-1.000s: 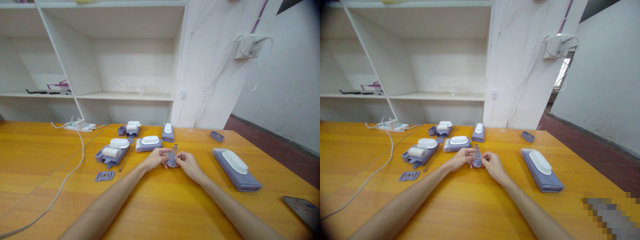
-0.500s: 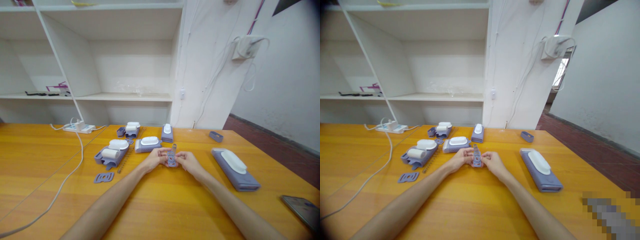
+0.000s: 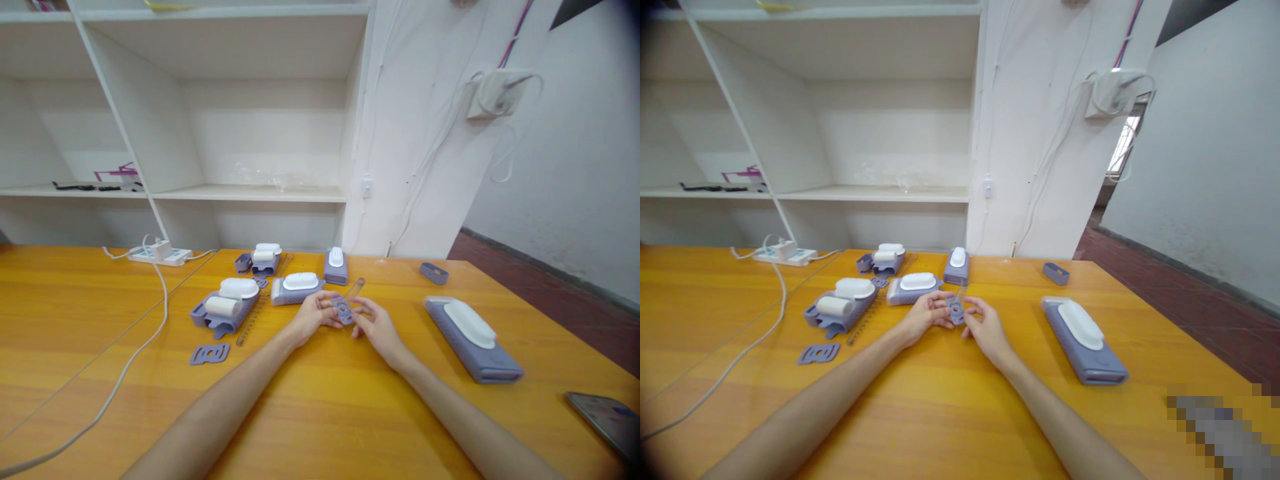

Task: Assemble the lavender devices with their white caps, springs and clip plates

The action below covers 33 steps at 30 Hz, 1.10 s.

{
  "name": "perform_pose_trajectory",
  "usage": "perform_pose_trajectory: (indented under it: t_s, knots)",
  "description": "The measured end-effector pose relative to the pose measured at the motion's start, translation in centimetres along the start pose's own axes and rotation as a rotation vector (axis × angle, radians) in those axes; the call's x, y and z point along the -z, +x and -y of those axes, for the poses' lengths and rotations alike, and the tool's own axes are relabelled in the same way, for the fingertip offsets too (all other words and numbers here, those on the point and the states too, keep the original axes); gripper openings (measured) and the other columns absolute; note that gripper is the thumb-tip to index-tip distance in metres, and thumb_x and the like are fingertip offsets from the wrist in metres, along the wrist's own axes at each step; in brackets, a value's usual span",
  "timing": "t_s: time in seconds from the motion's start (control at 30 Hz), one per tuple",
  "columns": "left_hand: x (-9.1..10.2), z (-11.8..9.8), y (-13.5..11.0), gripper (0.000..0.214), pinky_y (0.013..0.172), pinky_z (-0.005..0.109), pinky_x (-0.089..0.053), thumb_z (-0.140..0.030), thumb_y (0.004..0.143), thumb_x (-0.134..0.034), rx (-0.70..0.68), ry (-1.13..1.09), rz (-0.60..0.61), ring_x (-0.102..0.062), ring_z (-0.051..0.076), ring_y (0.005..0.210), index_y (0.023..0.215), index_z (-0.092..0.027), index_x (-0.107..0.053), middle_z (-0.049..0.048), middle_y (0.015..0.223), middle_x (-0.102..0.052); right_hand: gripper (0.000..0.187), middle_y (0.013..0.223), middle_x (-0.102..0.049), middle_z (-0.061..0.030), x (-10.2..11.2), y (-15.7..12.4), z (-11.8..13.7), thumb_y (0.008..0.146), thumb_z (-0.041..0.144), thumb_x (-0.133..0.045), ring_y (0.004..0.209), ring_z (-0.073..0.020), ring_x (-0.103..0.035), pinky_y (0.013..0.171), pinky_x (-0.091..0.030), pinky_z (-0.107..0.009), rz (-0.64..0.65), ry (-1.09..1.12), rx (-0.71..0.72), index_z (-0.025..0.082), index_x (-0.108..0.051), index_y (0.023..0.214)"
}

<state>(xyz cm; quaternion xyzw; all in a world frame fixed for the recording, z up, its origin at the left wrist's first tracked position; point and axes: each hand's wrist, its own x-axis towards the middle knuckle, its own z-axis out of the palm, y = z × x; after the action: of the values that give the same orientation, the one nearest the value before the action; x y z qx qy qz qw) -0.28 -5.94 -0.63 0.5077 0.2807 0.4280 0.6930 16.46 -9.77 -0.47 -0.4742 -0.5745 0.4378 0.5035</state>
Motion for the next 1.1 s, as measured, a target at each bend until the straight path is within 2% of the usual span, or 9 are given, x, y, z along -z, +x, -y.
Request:
perform_pose_trajectory:
  t_s: [0.07, 0.13, 0.3, 0.4, 0.5, 0.67, 0.9, 1.03, 1.1]
  knots:
    - [-0.2, 0.1, 0.0, 0.053, 0.061, 0.029, -0.053, -0.022, 0.062, -0.075, -0.019, 0.003, -0.067, -0.065, 0.017, 0.067, 0.104, -0.012, -0.046, 0.0111, 0.088, -0.066, 0.051, 0.097, -0.062, -0.0069, -0.5, -0.3, 0.0, 0.072, 0.035, -0.060, 0.050, -0.0109, -0.059, 0.049, -0.046, -0.024, -0.006, -0.039, 0.049, 0.017, -0.046, 0.118]
    - [-0.4, 0.2, 0.0, 0.050, 0.060, 0.028, -0.053, -0.023, 0.061, -0.076, -0.026, 0.015, -0.097, -0.065, 0.016, 0.064, 0.099, -0.012, -0.044, 0.0096, 0.086, -0.066, 0.058, 0.101, -0.062, -0.0091, -0.9, -0.4, -0.1, 0.070, 0.036, -0.064, 0.057, -0.0130, -0.061, 0.053, -0.048, -0.026, -0.034, -0.084, 0.065, 0.016, -0.046, 0.121]
    - [-0.6, 0.0, -0.3, 0.059, 0.059, 0.028, -0.052, -0.024, 0.064, -0.074, -0.047, 0.055, -0.006, -0.064, 0.017, 0.063, 0.109, -0.014, -0.038, 0.0033, 0.070, -0.063, 0.056, 0.075, -0.067, -0.0055, -0.6, 0.0, -0.9, 0.068, 0.040, -0.066, 0.053, -0.0139, -0.056, 0.050, -0.045, -0.026, -0.113, -0.201, 0.057, 0.009, -0.056, 0.113]
    - [-0.6, -0.2, -0.5, 0.066, 0.059, 0.028, -0.051, -0.024, 0.065, -0.073, -0.053, 0.067, 0.024, -0.064, 0.017, 0.066, 0.118, -0.015, -0.035, 0.0038, 0.074, -0.064, 0.061, 0.089, -0.067, -0.0072, -0.5, 0.1, -0.9, 0.067, 0.036, -0.068, 0.055, -0.0126, -0.056, 0.051, -0.046, -0.025, -0.115, -0.146, 0.055, 0.012, -0.051, 0.120]
    - [-0.6, -0.2, -0.5, 0.062, 0.058, 0.027, -0.051, -0.028, 0.068, -0.071, -0.060, 0.111, 0.048, -0.063, 0.016, 0.065, 0.119, -0.015, -0.038, 0.0048, 0.075, -0.063, 0.067, 0.098, -0.065, -0.0092, -0.6, 0.0, -0.6, 0.067, 0.034, -0.068, 0.060, -0.0131, -0.059, 0.053, -0.048, -0.025, -0.118, -0.091, 0.028, 0.013, -0.043, 0.126]
    - [-0.9, -0.1, -0.3, 0.052, 0.055, 0.025, -0.050, -0.039, 0.071, -0.067, -0.067, 0.172, 0.025, -0.062, 0.014, 0.060, 0.111, -0.014, -0.045, 0.0042, 0.072, -0.063, 0.064, 0.097, -0.065, -0.0083, -0.7, -0.1, -0.5, 0.068, 0.033, -0.067, 0.057, -0.0120, -0.057, 0.049, -0.046, -0.024, -0.117, -0.095, 0.051, 0.014, -0.044, 0.125]
    - [-0.9, 0.3, -0.2, 0.043, 0.053, 0.026, -0.050, -0.041, 0.070, -0.067, -0.076, 0.154, -0.015, -0.063, 0.015, 0.058, 0.095, -0.016, -0.043, 0.0037, 0.071, -0.064, 0.068, 0.097, -0.066, -0.0071, -0.7, -0.3, -0.3, 0.071, 0.035, -0.065, 0.064, -0.0146, -0.060, 0.051, -0.048, -0.025, -0.128, -0.098, 0.083, 0.017, -0.037, 0.131]
    - [-0.8, 0.4, -0.2, 0.041, 0.054, 0.027, -0.051, -0.039, 0.067, -0.070, -0.087, 0.157, -0.027, -0.063, 0.015, 0.061, 0.089, -0.016, -0.043, 0.0036, 0.074, -0.064, 0.070, 0.096, -0.067, -0.0069, -0.7, -0.4, 0.1, 0.071, 0.034, -0.065, 0.067, -0.0158, -0.061, 0.059, -0.051, -0.029, -0.122, -0.111, 0.097, 0.016, -0.035, 0.132]
    - [-0.9, 0.5, -0.2, 0.039, 0.054, 0.026, -0.051, -0.037, 0.065, -0.072, -0.104, 0.176, -0.031, -0.062, 0.014, 0.061, 0.080, -0.015, -0.044, 0.0017, 0.071, -0.062, 0.063, 0.095, -0.067, -0.0073, -0.6, -0.5, 0.1, 0.073, 0.033, -0.063, 0.073, -0.0176, -0.062, 0.067, -0.052, -0.032, -0.106, -0.150, 0.136, 0.016, -0.041, 0.130]
